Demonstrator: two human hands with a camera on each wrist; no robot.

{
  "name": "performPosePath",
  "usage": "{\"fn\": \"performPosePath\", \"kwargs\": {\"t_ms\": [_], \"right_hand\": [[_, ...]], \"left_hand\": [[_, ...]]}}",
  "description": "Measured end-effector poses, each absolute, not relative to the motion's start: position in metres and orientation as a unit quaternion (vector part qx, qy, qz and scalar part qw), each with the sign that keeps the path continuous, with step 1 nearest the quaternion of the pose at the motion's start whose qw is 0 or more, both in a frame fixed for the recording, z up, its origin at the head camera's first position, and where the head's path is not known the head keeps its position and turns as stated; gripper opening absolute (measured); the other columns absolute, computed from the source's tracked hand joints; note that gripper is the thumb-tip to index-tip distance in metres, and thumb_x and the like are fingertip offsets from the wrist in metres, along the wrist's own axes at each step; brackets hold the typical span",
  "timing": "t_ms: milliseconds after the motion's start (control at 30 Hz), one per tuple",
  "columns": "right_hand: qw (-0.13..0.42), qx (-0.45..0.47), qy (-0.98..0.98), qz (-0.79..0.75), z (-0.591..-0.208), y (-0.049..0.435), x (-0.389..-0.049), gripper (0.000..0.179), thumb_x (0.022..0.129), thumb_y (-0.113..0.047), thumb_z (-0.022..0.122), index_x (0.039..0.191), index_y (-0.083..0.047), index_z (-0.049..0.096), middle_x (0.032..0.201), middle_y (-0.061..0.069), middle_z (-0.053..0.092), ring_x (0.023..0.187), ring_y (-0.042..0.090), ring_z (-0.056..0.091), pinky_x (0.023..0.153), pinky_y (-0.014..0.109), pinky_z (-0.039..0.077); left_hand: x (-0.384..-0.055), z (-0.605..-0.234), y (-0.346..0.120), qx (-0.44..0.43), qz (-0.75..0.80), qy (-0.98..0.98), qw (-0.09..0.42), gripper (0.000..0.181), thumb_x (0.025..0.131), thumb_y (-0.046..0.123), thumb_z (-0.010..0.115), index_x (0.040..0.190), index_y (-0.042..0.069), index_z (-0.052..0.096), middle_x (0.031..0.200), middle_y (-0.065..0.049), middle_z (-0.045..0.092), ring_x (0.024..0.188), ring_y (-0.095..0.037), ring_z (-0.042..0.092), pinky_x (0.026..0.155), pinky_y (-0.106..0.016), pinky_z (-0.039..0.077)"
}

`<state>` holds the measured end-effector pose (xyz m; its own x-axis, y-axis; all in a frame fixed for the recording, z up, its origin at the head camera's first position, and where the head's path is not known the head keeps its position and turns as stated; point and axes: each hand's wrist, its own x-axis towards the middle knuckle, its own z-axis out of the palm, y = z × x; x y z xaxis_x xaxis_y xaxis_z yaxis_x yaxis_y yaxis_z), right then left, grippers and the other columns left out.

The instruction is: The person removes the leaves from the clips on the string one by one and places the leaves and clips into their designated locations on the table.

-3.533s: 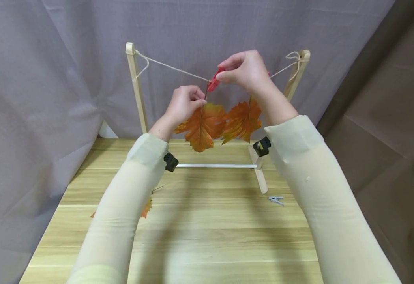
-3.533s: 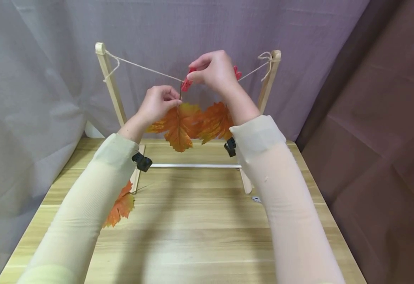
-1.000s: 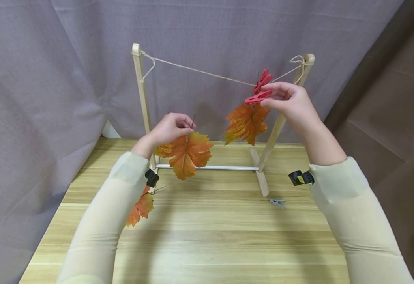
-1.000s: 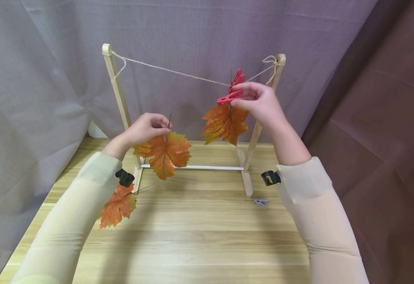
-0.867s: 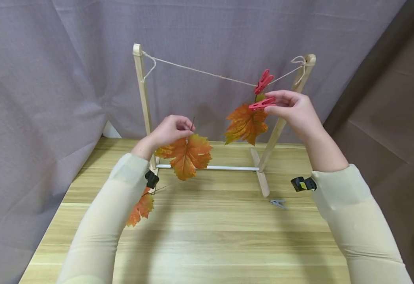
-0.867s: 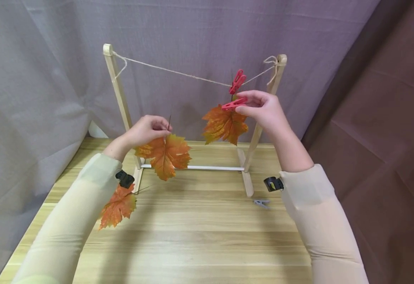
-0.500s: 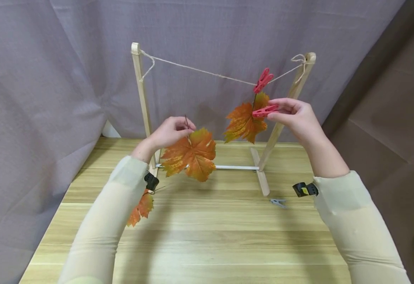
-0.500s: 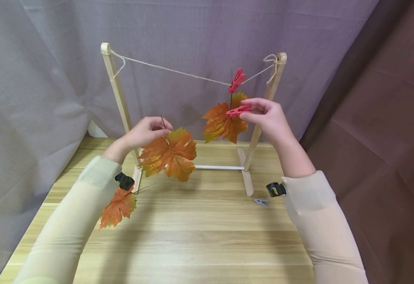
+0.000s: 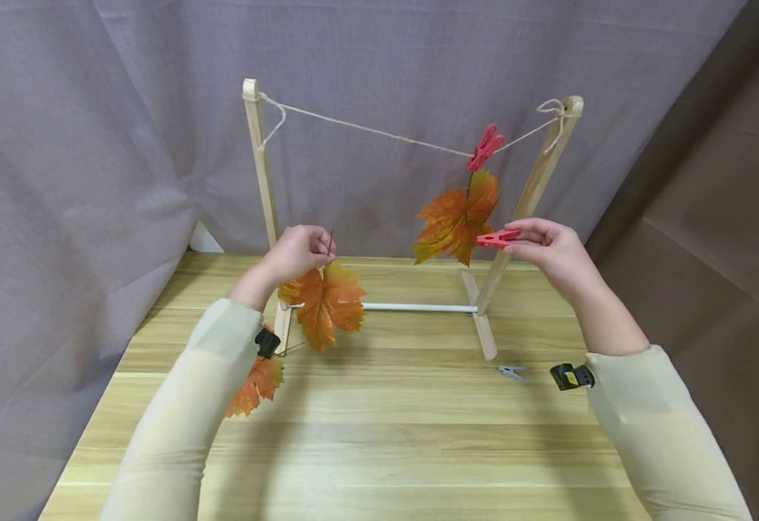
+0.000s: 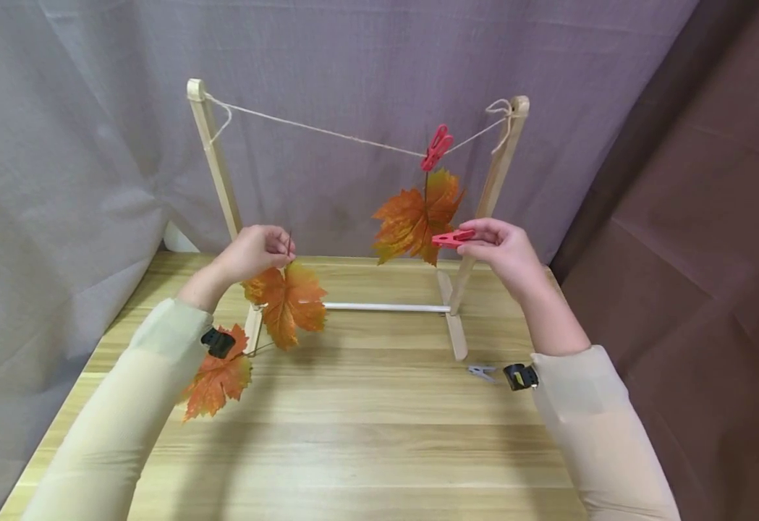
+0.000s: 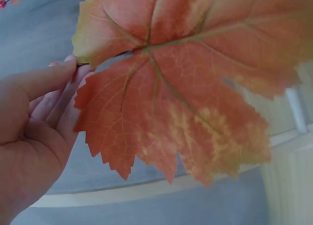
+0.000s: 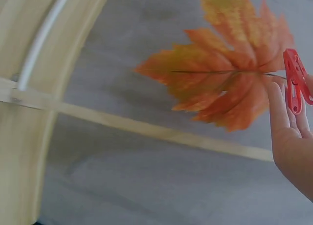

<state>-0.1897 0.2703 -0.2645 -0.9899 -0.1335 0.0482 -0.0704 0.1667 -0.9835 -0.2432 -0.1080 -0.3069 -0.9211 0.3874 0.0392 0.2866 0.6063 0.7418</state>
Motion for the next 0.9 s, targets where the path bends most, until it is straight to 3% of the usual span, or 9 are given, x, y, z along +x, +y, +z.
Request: {"fn": "performPosePath", "kwargs": {"t_ms": [233,433,633,767,900], "right_hand": [[0.052,-0.047,0.790,-0.609,-0.304,0.291,-0.184,0.019,0.087,-0.002,0.062,0.102,-0.012,0.056,0.086,-0.016,0.067,0.079,-0.003,0.061,0.073,0.011,0.048],[0.088,-0.013,0.805,-0.586,-0.344,0.315,-0.177,0.025,0.088,-0.001,0.058,0.109,-0.005,0.045,0.085,-0.019,0.064,0.081,-0.004,0.062,0.074,0.012,0.050],[0.103,-0.015,0.816,-0.569,-0.375,0.334,-0.171,0.040,0.094,-0.007,0.052,0.123,0.014,0.034,0.088,-0.017,0.063,0.084,-0.005,0.063,0.079,0.015,0.051],[0.112,-0.021,0.828,-0.548,-0.393,0.344,-0.168,0.047,0.098,-0.013,0.046,0.126,0.019,0.026,0.097,-0.007,0.061,0.089,-0.006,0.061,0.083,0.017,0.051],[0.108,-0.006,0.840,-0.531,-0.411,0.351,-0.164,0.047,0.100,-0.015,0.042,0.127,0.019,0.024,0.111,0.018,0.057,0.090,-0.009,0.057,0.083,0.014,0.049]], "left_hand": [[-0.235,-0.329,-0.123,0.191,0.410,0.890,0.053,0.011,0.089,0.000,0.057,0.098,-0.004,0.063,0.092,-0.020,0.066,0.083,-0.024,0.063,0.068,-0.026,0.050],[-0.229,-0.348,-0.137,0.209,0.396,0.894,0.021,0.019,0.089,-0.005,0.055,0.105,-0.007,0.064,0.100,-0.021,0.067,0.088,-0.029,0.063,0.077,-0.036,0.051],[-0.223,-0.360,-0.150,0.233,0.366,0.901,0.002,0.023,0.089,-0.005,0.055,0.110,-0.006,0.065,0.110,-0.023,0.066,0.094,-0.033,0.065,0.081,-0.043,0.052],[-0.220,-0.367,-0.157,0.245,0.354,0.902,-0.015,0.025,0.086,-0.008,0.056,0.109,-0.005,0.065,0.101,-0.022,0.068,0.091,-0.033,0.065,0.080,-0.043,0.053],[-0.218,-0.375,-0.164,0.236,0.361,0.902,-0.012,0.027,0.085,-0.009,0.057,0.112,-0.009,0.061,0.091,-0.021,0.067,0.084,-0.030,0.064,0.076,-0.039,0.053]]}}
